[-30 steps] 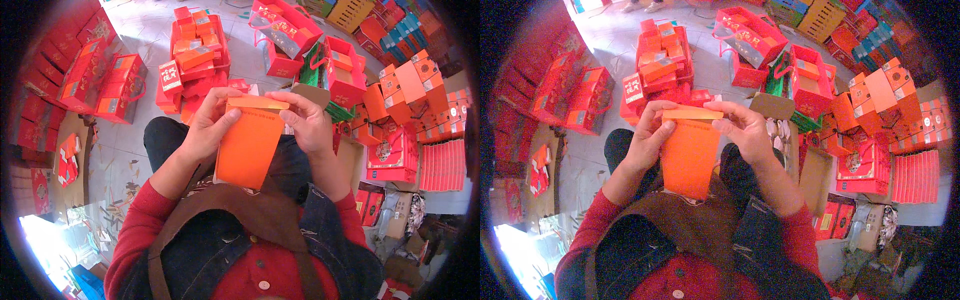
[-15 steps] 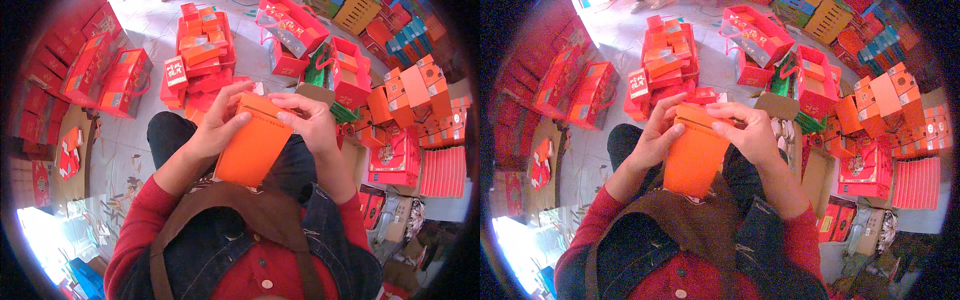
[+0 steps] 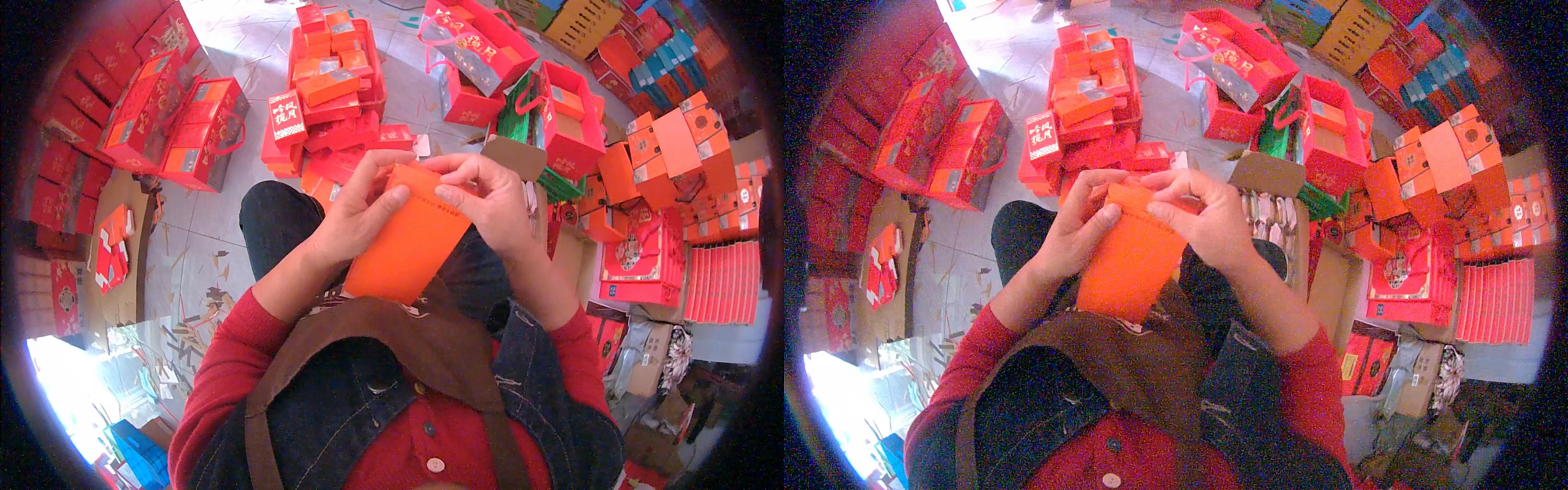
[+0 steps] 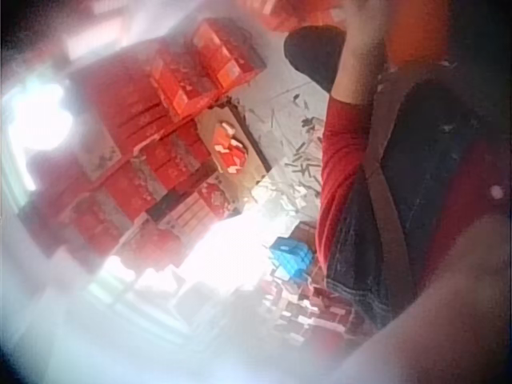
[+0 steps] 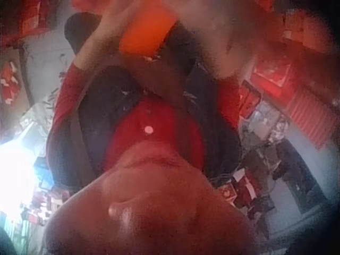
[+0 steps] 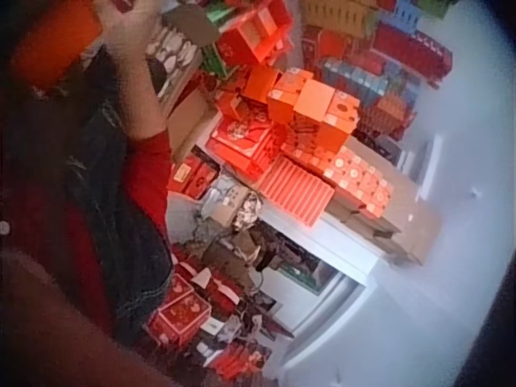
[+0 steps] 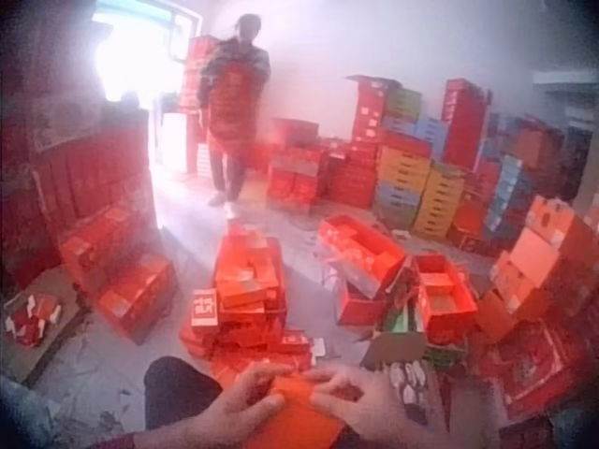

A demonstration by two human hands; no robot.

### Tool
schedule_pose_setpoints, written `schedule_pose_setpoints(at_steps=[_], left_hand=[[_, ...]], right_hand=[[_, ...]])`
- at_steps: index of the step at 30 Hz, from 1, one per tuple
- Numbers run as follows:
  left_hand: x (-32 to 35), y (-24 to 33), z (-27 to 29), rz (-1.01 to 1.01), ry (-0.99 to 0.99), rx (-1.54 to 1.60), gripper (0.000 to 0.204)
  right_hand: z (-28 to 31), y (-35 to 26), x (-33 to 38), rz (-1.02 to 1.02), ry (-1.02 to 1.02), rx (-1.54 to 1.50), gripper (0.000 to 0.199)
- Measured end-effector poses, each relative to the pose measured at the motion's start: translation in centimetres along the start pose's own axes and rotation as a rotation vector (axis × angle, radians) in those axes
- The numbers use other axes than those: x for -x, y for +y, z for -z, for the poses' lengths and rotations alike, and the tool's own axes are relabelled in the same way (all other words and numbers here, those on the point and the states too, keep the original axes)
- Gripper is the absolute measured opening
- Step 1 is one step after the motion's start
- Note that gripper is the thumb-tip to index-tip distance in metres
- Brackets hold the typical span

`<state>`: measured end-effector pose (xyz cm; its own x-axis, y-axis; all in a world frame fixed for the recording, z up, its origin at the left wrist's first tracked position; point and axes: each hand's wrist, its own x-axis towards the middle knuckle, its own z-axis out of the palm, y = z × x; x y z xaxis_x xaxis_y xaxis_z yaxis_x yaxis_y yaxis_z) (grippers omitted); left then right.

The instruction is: The person sits on the floor and assembles red and orange cardboard boxes. They fold the flaps, insert white paper inserts, and close the boxes, stacking the finished ones nearby.

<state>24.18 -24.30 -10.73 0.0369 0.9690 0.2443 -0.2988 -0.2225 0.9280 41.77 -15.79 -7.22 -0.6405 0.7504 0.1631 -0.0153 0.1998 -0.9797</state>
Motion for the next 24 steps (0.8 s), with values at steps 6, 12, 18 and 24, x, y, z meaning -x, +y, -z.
schedule_pose_setpoints(at_steps=[6, 12, 18, 24], left_hand=[[0.1, -0.5, 0.3, -0.003, -0.053, -0.011, 0.032], [-1.0, -0.1, 0.7, -0.066, -0.108, -0.178, 0.041], [-5.9, 4.7, 3.0, 0.198, -0.392, -0.098, 0.054], [-2.8, 0.7, 2.8, 0.297, -0.521, -0.169, 0.06]], right_hand=[[0.0, 1.6, 1.0, 0.122, 0.004, -0.038, 0.008], [1.9, 0.1, -0.7, -0.025, -0.26, 0.156, 0.044], [2.2, -3.1, -2.1, -0.111, -0.293, 0.135, 0.054], [0.5, 1.0, 2.3, -0.337, -0.359, -0.189, 0.045]])
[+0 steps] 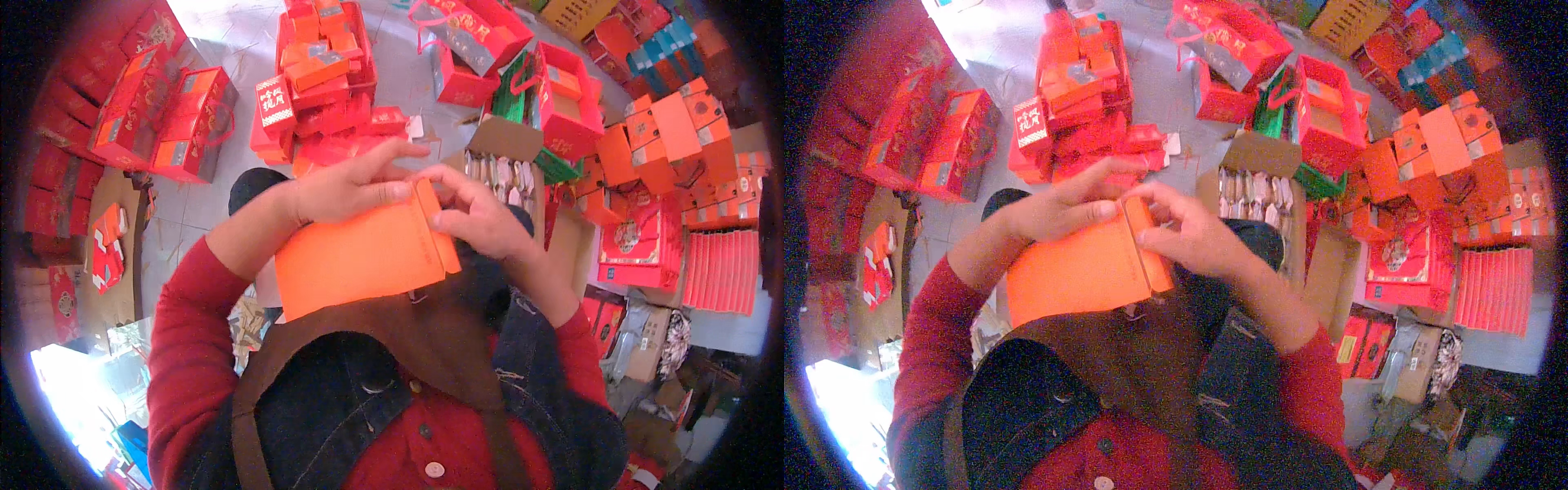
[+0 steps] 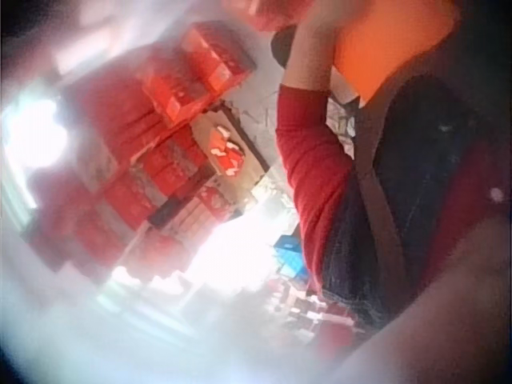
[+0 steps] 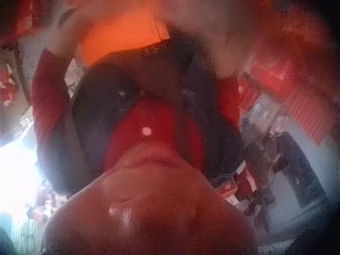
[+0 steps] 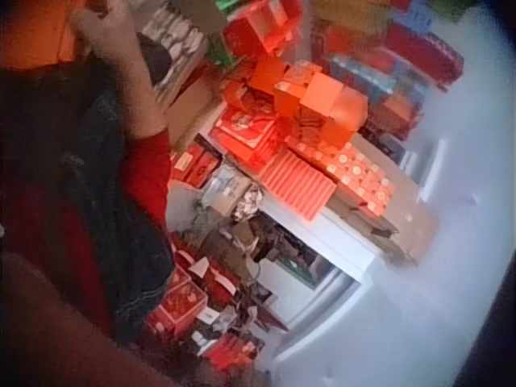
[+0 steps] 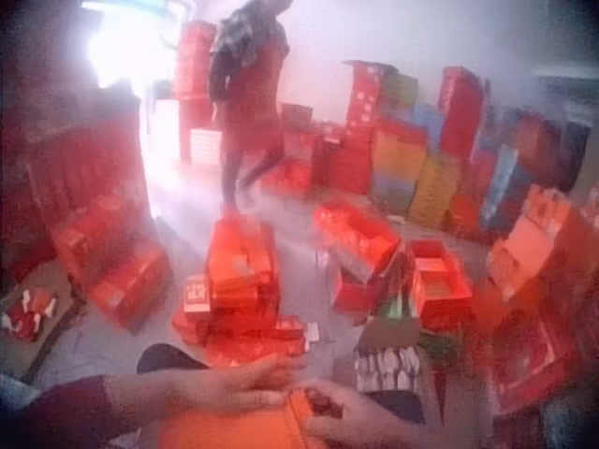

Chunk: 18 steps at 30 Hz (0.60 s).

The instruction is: The person sits on the floor and assembles red and orange cardboard boxes. They fold the flaps, insert white paper inserts, and close the boxes, stacking the finished ones nearby.

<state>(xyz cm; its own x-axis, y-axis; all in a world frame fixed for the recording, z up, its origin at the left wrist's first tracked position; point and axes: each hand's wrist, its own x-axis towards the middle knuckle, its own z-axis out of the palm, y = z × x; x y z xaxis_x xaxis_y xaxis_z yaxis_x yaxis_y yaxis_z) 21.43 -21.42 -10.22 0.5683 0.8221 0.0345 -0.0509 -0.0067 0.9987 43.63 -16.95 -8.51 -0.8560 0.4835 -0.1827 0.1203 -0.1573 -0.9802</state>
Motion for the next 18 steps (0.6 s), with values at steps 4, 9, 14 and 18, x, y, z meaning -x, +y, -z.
schedule_pose_setpoints(at_steps=[4, 9, 14, 18], left_hand=[[3.0, 1.9, -3.0, 0.23, 0.078, -0.433, 0.099], [4.5, 2.2, -4.3, 0.104, 0.127, -0.76, 0.118], [4.7, 0.5, -3.9, -0.018, 0.182, -0.763, 0.109], [4.3, 0.3, -4.2, 0.016, 0.209, -0.764, 0.112]], right_hand=[[-1.7, 1.6, 1.9, -0.112, 0.085, -0.114, 0.043], [-2.1, 1.7, 1.8, -0.12, 0.099, -0.008, 0.045], [-3.5, 3.1, 1.4, -0.024, 0.201, -0.039, 0.046], [-4.8, 4.2, 0.8, 0.092, 0.429, 0.17, 0.042]])
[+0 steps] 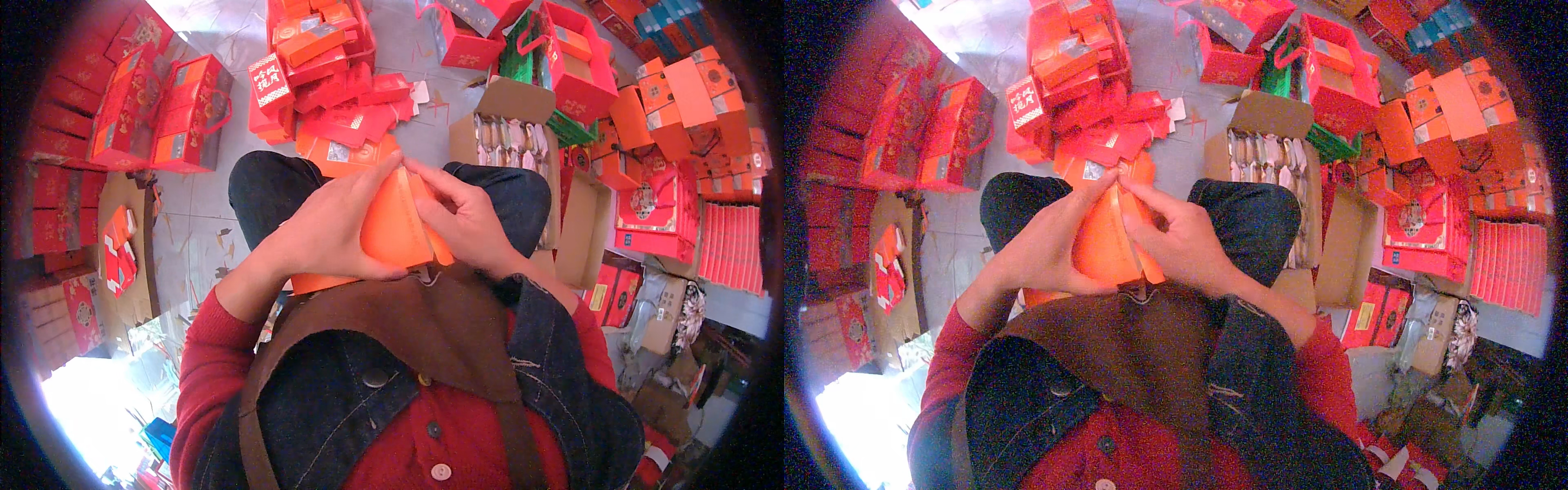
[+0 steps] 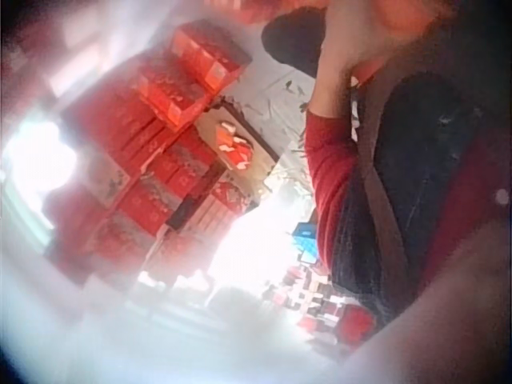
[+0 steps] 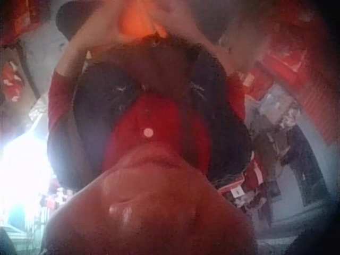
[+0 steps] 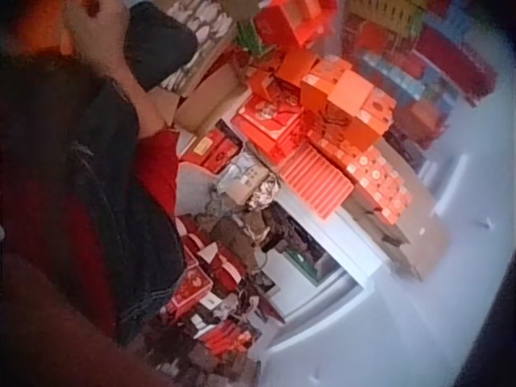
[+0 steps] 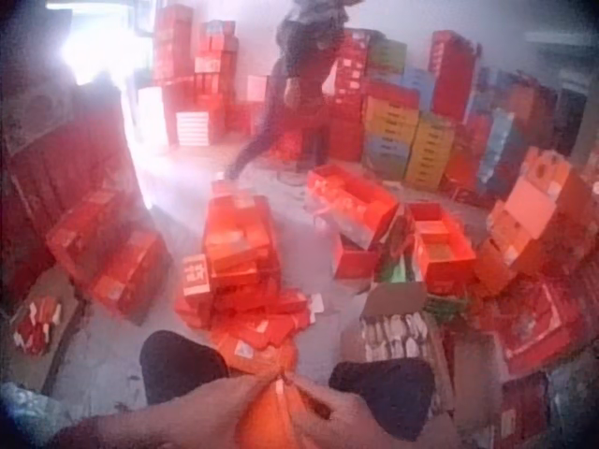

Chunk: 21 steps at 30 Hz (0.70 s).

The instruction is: The person sits on the floor and assembles red and orange cardboard boxes. They fold the flaps, insert white paper inserts, and close the boxes, stacking the finished ones nearby.

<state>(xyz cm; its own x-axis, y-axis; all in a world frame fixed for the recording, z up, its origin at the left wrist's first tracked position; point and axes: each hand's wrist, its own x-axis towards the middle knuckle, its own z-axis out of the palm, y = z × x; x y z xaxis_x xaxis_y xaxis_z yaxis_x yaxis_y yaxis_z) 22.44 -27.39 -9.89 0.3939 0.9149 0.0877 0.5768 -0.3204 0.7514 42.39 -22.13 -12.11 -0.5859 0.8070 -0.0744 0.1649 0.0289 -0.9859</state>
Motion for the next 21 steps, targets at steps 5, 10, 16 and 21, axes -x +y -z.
schedule_pose_setpoints(at_steps=[5, 10, 16, 21], left_hand=[[-0.5, 0.8, 0.3, 0.145, -0.095, -0.051, 0.118], [-0.2, 0.1, -0.4, 0.059, -0.035, -0.094, 0.122], [-0.6, 0.0, -0.7, 0.11, 0.076, -0.148, 0.12], [-1.0, 0.2, -0.9, 0.132, 0.103, -0.21, 0.118]], right_hand=[[-0.3, 0.1, -1.1, -0.018, 0.069, 0.137, 0.039], [-0.2, -0.1, -1.2, -0.071, 0.051, 0.211, 0.039], [-0.6, -0.7, -0.6, 0.003, 0.077, 0.267, 0.04], [-1.2, -0.2, -0.8, -0.025, 0.108, 0.138, 0.039]])
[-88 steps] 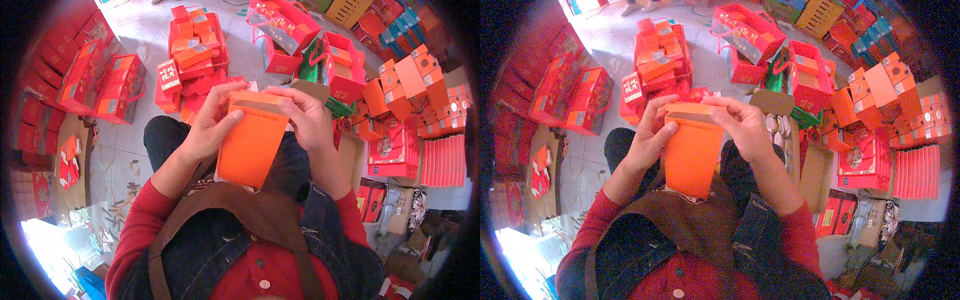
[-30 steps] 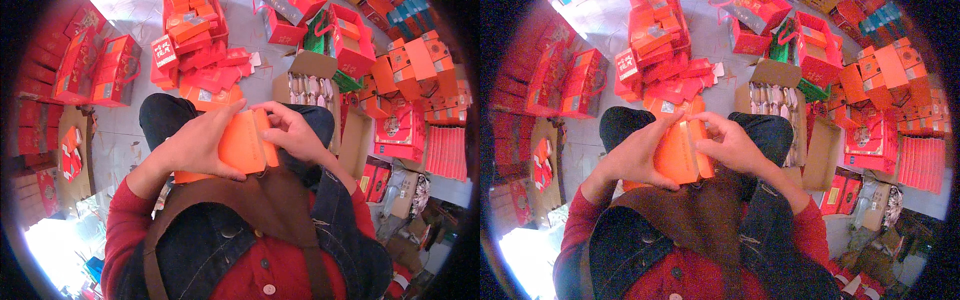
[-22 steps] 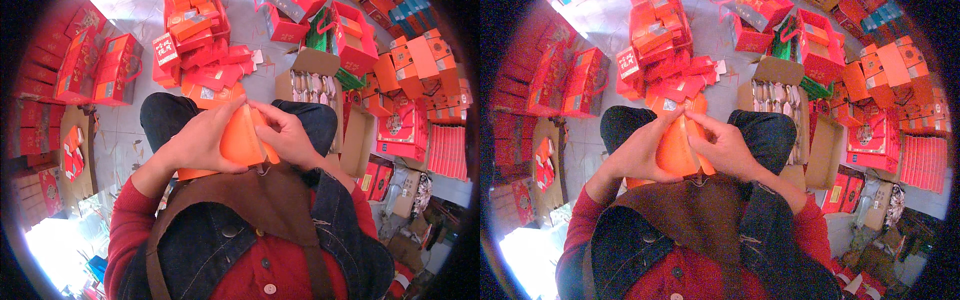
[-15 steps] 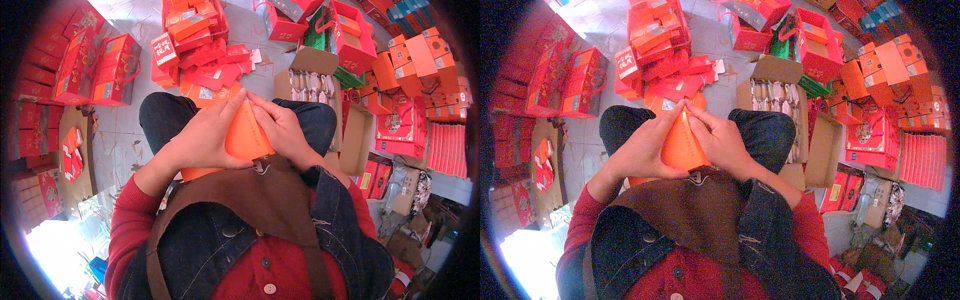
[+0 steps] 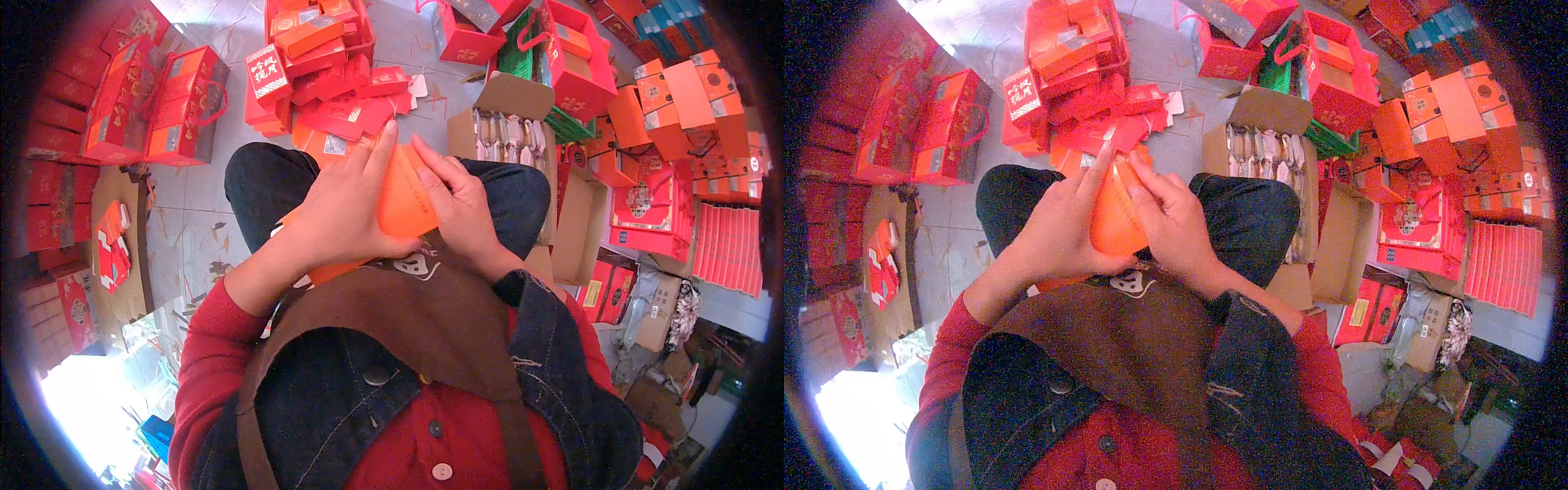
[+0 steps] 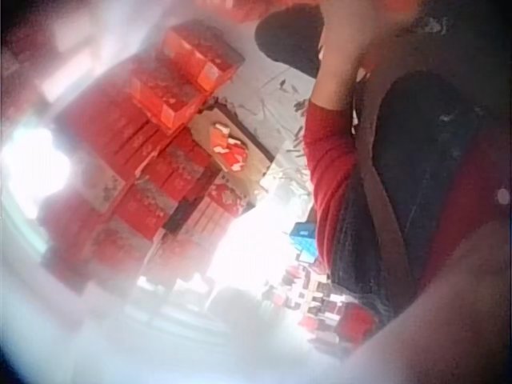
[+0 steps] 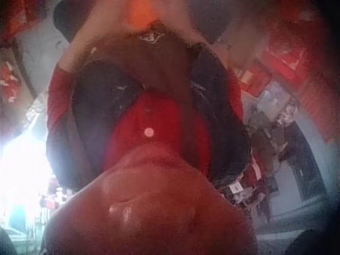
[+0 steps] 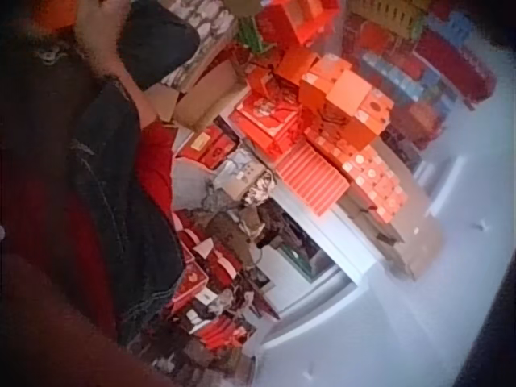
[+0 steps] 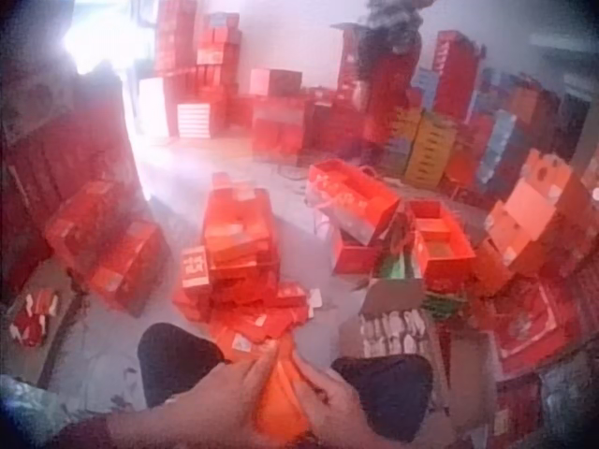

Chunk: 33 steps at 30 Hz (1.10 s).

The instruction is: The person sits on the floor and assembles red and orange cardboard boxes. They fold the flaps, insert white paper inserts, and close the boxes, stacking the finished ones nearby.

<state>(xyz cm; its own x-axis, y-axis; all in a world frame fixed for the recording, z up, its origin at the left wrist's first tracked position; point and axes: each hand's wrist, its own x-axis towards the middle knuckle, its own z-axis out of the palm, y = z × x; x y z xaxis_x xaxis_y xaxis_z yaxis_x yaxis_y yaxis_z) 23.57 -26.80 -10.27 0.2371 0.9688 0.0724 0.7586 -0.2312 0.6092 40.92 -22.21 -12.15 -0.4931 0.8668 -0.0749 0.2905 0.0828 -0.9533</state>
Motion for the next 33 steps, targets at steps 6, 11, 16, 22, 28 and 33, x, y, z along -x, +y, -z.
schedule_pose_setpoints(at_steps=[6, 11, 16, 22, 28, 33], left_hand=[[-0.7, -0.4, -0.6, 0.11, 0.125, 0.021, 0.118], [-1.3, -0.4, -1.2, 0.094, 0.224, -0.06, 0.116], [-2.1, -0.3, -1.3, 0.091, 0.391, -0.001, 0.12], [-1.7, -0.4, -0.3, 0.059, 0.389, 0.012, 0.119], [-1.5, -0.4, 0.2, 0.058, 0.305, 0.044, 0.121], [-1.2, -0.3, 0.7, 0.061, 0.227, 0.068, 0.121]], right_hand=[[-0.3, 0.2, 0.5, 0.032, 0.001, -0.132, 0.042], [-1.0, 0.9, 0.7, 0.202, 0.119, 0.037, 0.043], [0.0, -0.7, -1.5, 0.292, 0.098, 0.048, 0.041], [1.8, -1.5, -2.9, 0.033, -0.04, -0.38, 0.038], [1.2, -0.7, -2.4, 0.031, 0.009, -0.493, 0.036], [1.6, -0.4, -2.3, 0.061, 0.01, -0.368, 0.034]])
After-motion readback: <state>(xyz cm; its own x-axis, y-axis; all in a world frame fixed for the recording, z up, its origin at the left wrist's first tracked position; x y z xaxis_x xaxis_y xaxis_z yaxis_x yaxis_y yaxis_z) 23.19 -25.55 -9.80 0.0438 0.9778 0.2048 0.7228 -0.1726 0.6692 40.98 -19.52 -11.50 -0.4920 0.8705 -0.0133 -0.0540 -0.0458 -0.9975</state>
